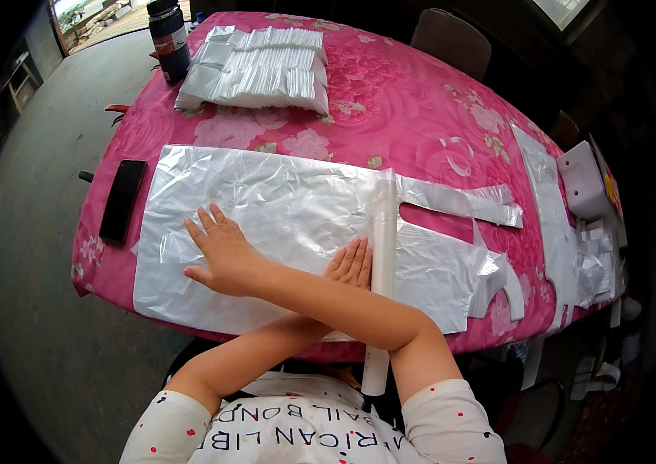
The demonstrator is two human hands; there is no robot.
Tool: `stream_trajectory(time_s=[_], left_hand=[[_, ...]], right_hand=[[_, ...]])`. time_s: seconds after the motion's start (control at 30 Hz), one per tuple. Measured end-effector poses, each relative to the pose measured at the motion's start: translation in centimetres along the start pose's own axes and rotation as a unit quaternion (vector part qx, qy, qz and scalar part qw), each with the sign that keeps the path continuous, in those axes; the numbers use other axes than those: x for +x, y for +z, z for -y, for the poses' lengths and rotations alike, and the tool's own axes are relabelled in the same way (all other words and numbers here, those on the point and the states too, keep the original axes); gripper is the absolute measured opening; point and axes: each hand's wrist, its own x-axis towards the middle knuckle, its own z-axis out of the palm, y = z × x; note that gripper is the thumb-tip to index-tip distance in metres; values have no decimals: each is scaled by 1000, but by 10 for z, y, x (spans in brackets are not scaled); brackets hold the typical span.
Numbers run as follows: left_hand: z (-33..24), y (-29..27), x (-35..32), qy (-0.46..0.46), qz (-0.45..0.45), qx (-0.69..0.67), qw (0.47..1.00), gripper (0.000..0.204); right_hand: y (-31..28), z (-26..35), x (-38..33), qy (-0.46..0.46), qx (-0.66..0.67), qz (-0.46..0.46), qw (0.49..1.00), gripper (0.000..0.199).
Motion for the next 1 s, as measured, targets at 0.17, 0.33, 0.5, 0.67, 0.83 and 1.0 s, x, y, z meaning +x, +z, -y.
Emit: stream_trajectory(time_s=[0.17, 0.33, 0.5, 0.67, 0.83, 1.0], left_hand=[[8, -32, 9, -55, -42, -208, 976, 52], [33, -31, 58, -223, -55, -566, 792, 47], [41, -22, 102, -437, -43, -794, 420, 44], [57, -33, 102, -482, 10, -722, 496, 42], [73, -81, 54, -338, 0, -603, 723, 35], [103, -135, -15, -378, -30, -570, 729, 31]], right_hand=[[-72, -19, -98, -12, -62, -153, 986, 64], [-92, -39, -211, 139, -105, -211, 962, 59], [-77, -48, -256, 144, 2, -162, 976, 59], [-87, -67, -256, 74, -79, -92, 990, 61], [-68, -62, -220, 48, -150, -42, 987, 66], [-49, 0, -129, -141, 160, 165, 963, 57]])
